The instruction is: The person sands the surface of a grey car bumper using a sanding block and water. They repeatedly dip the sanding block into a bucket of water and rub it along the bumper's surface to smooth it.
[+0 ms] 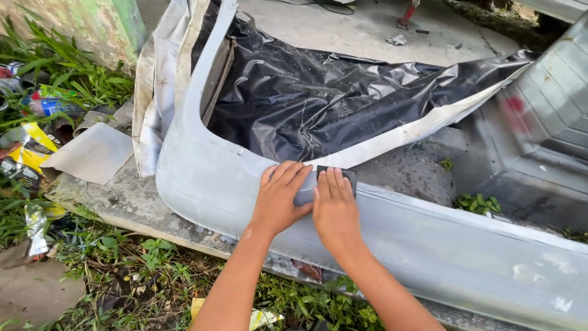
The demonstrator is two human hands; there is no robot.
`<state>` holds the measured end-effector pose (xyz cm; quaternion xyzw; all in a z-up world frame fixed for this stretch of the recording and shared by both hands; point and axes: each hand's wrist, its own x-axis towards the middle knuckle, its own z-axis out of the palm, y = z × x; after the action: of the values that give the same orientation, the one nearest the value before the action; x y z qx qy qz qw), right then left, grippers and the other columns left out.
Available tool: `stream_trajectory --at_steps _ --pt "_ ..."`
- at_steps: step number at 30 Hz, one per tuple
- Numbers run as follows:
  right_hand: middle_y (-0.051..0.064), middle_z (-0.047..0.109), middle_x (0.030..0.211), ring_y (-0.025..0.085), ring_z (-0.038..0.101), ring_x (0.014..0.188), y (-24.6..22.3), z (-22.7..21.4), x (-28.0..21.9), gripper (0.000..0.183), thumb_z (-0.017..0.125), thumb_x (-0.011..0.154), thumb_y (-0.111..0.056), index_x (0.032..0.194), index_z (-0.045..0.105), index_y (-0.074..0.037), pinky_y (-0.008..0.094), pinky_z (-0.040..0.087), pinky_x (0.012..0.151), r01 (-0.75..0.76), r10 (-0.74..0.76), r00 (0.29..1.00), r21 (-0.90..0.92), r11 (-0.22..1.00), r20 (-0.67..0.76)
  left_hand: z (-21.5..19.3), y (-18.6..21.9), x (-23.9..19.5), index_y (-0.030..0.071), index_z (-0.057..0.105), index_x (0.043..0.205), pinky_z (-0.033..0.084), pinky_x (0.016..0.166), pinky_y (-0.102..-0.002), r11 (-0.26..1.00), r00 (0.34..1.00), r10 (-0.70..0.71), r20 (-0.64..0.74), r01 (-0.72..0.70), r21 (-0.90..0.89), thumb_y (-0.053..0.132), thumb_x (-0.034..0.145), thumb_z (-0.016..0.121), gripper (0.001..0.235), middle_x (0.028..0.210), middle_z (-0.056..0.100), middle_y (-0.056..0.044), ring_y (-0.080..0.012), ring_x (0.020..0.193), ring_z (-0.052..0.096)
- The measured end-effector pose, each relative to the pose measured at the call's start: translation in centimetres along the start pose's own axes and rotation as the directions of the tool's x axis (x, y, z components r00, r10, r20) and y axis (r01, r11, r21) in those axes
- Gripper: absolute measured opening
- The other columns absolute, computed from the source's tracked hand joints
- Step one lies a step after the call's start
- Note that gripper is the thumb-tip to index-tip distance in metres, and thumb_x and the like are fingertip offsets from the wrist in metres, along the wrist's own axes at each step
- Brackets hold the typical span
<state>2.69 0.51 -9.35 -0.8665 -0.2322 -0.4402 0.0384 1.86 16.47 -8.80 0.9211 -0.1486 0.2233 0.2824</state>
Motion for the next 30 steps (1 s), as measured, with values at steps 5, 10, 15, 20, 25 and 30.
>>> stream_trajectory --at_steps 5,10,15,20,25,30 --pt "0.015 0.071 0.130 0.026 0.064 0.129 9.5 -6.0 -4.7 0.030 0.057 0.104 -0.022 0.126 0.072 -0.008 0.037 0.046 0.113 -0.052 0.053 0.996 -0.018 0.998 0.078 -1.8 1.2 -0.3 0.016 0.056 0.144 0.014 0.124 -0.044 0.999 1.000 0.014 -0.023 -0.015 -0.038 0.057 0.086 0.073 0.073 0.141 0.060 -0.003 -0.0162 0.144 0.039" --pt "0.018 0.071 0.137 0.028 0.061 0.136 10.0 -6.8 -7.1 0.032 0.058 0.109 -0.018 0.132 0.073 -0.003 0.037 0.047 0.117 -0.121 0.134 0.989 -0.195 0.973 0.057 -1.6 1.5 -0.7 0.011 0.057 0.143 0.012 0.124 -0.047 0.995 1.000 -0.015 -0.021 0.013 -0.096 0.052 0.086 0.075 0.072 0.139 0.060 -0.006 -0.0200 0.144 0.039" --pt "0.020 0.072 0.124 0.033 0.066 0.124 0.6 -0.8 -0.3 0.030 0.060 0.102 -0.022 0.121 0.073 -0.003 0.041 0.047 0.110 -0.074 0.068 0.993 -0.063 0.995 -0.092 -0.4 0.8 -0.3 0.013 0.057 0.144 0.009 0.125 -0.047 0.993 1.000 -0.024 -0.016 0.022 -0.119 0.049 0.083 0.079 0.074 0.141 0.060 -0.004 -0.0185 0.145 0.038" --pt "0.017 0.074 0.123 0.029 0.068 0.120 3.3 -2.3 -0.5 0.027 0.060 0.103 -0.021 0.120 0.074 -0.005 0.039 0.050 0.107 0.010 -0.011 0.998 -0.008 1.000 -0.067 -1.8 1.0 -0.2 0.015 0.056 0.145 0.011 0.125 -0.046 0.996 1.000 0.008 -0.022 -0.010 -0.086 0.044 0.083 0.079 0.071 0.141 0.059 -0.003 -0.0180 0.145 0.039" --pt "0.014 0.071 0.135 0.026 0.067 0.128 12.5 -8.8 -5.9 0.031 0.052 0.110 -0.012 0.131 0.072 -0.003 0.037 0.053 0.113 -0.083 0.095 0.990 -0.110 0.990 0.102 -1.2 0.8 0.0 0.013 0.054 0.141 0.019 0.118 -0.049 0.997 0.993 0.074 -0.087 -0.076 -0.018 0.055 0.088 0.071 0.069 0.141 0.056 -0.002 -0.0220 0.138 0.043" --pt "0.016 0.073 0.125 0.028 0.067 0.121 7.3 -2.8 -3.0 0.027 0.059 0.104 -0.019 0.123 0.073 -0.006 0.038 0.048 0.110 -0.100 0.097 0.995 -0.119 0.988 -0.033 -1.7 1.4 0.0 0.011 0.052 0.147 0.006 0.124 -0.049 0.992 1.000 -0.017 0.009 0.018 -0.127 0.044 0.086 0.078 0.074 0.141 0.057 -0.007 -0.0214 0.146 0.036"
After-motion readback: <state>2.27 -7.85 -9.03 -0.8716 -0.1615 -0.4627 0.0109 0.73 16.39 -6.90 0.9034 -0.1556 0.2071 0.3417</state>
